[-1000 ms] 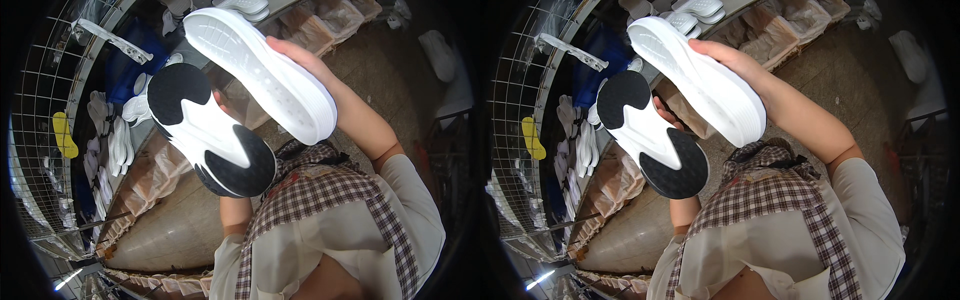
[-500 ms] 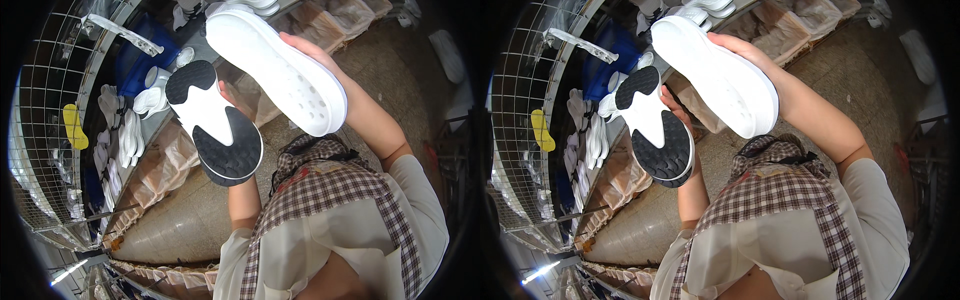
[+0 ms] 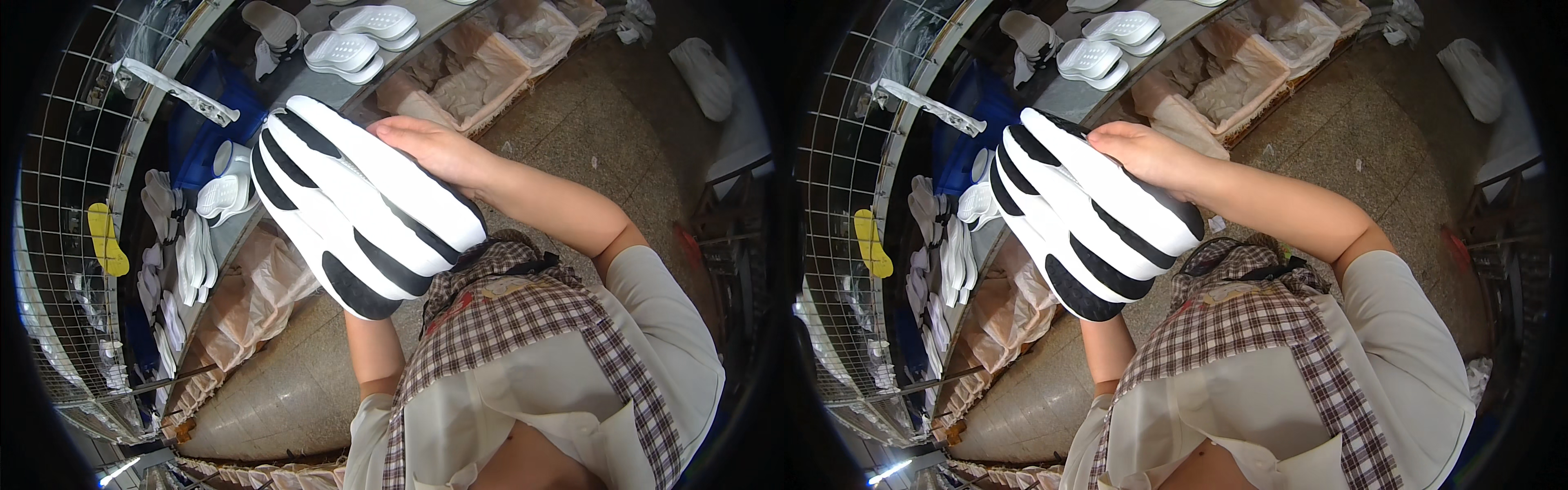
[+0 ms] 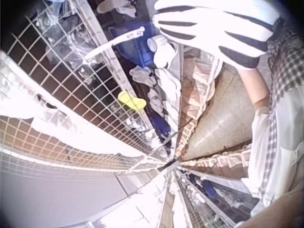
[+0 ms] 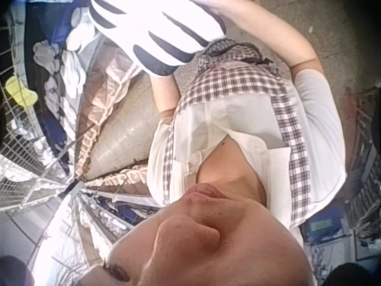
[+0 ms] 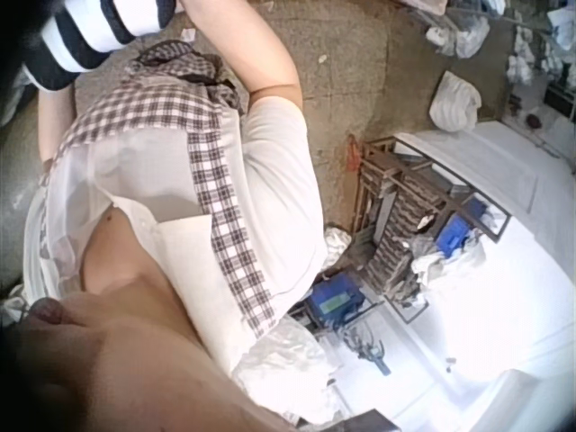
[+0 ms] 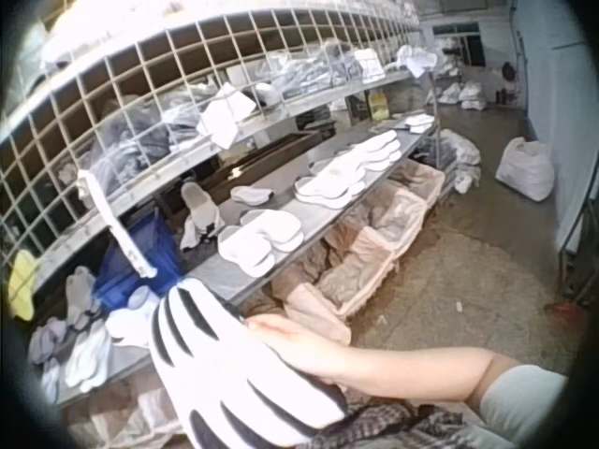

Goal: The person picks up white shoe insoles from a metal shelf, wipes them with a brush and a cloth, and places them back on the shelf. The person handles the insoles one at a time, turning them over to clean both sides.

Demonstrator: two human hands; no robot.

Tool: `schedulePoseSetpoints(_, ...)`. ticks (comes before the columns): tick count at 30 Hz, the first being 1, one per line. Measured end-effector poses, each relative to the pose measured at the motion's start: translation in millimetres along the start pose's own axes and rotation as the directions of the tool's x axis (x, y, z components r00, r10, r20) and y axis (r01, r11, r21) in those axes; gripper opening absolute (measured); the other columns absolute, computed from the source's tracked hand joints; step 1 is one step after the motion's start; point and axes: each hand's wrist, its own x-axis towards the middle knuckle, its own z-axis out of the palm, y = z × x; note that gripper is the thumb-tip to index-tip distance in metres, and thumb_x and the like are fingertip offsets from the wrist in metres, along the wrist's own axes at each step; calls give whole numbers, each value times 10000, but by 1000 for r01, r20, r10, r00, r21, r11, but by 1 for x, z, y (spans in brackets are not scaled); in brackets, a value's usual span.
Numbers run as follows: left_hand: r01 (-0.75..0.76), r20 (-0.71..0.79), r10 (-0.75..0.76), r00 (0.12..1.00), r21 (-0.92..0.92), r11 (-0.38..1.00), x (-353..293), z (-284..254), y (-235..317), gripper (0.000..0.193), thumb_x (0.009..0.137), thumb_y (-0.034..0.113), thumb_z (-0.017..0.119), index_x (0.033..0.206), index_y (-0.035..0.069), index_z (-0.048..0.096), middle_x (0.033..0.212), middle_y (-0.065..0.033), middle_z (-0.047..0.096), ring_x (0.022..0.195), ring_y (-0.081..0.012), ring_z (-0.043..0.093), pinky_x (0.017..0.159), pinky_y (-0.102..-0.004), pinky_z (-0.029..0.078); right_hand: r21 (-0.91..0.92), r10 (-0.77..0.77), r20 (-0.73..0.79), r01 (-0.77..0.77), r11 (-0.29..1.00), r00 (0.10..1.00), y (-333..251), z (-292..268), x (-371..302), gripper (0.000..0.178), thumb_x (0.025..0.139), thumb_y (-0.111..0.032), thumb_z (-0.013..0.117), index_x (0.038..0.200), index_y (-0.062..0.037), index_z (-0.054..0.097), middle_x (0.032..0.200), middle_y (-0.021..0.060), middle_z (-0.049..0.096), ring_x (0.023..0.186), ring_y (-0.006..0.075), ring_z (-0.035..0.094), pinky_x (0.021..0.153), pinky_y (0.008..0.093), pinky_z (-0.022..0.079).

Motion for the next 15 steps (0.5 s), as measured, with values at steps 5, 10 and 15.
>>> schedulePoseSetpoints(5,18,1,-18,1000,103,995,-1,-4,-1,560,946,297,505,1409,39,324,1380,-151,436,1178,-242,523,947,-323,470,55,45,9,-45,997,999,6,-5,2,448,967,-311,472,1248,36,503,1167,115,595,1029,158,568,884,288,461)
schedulePoseSetpoints(10,21,14,-24,1000,177,984,-2,-4,0,557,952,306,492,1411,44,320,1379,-145,435,1183,-239,517,953,-323,463,108,88,73,-96,990,993,-1,-2,-1,431,987,-312,424,1241,24,513,1178,118,593,1029,163,573,891,302,461)
schedulePoseSetpoints(15,41,26,-48,998,236,971,1,-6,-2,553,957,315,479,1413,49,316,1378,-140,433,1187,-237,510,959,-323,456,181,155,109,-173,968,982,-7,-1,-5,434,996,-320,408,1268,6,499,1203,132,586,1053,176,579,891,314,475)
